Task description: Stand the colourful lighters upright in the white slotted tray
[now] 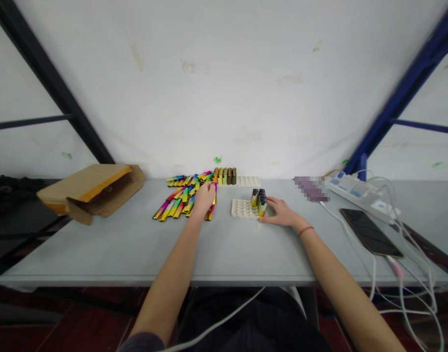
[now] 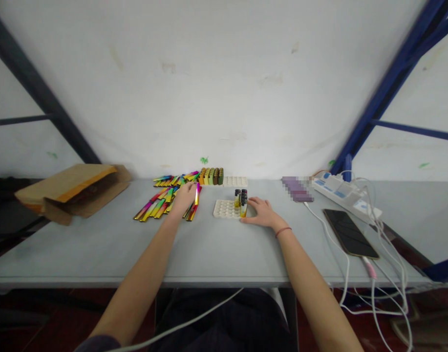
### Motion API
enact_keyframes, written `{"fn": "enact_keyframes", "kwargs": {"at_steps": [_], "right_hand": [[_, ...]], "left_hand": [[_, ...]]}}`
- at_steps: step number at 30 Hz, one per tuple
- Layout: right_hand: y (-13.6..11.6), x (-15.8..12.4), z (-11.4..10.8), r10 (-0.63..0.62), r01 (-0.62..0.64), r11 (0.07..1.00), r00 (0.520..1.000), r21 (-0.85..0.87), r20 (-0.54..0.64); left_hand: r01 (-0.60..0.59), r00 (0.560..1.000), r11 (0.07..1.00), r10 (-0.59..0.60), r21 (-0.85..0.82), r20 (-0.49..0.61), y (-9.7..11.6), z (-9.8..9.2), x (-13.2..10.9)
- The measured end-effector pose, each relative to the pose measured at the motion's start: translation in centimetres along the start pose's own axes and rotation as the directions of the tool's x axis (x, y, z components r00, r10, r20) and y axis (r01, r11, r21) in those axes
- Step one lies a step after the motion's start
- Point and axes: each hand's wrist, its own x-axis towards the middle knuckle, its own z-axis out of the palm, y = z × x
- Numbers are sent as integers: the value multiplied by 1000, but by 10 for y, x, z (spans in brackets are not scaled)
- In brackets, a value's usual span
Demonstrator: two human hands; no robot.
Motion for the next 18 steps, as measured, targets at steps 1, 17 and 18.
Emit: {"fn": "enact_keyframes", "kwargs": {"at_steps": [1,17,18], "right_hand": [[0,0,0,3,-3,1000,1000,0,0],[4,1,2,-29,28,999,1000,-20,-10],[4,1,2,-29,28,999,1000,-22,-12]], "left_hand": [[2,999,982,-8,-191,-31,0,5,1],[440,897,478,-196,-760,396,14,47,-19],[423,905,487,-190,-764,380,14,49,-19]]}}
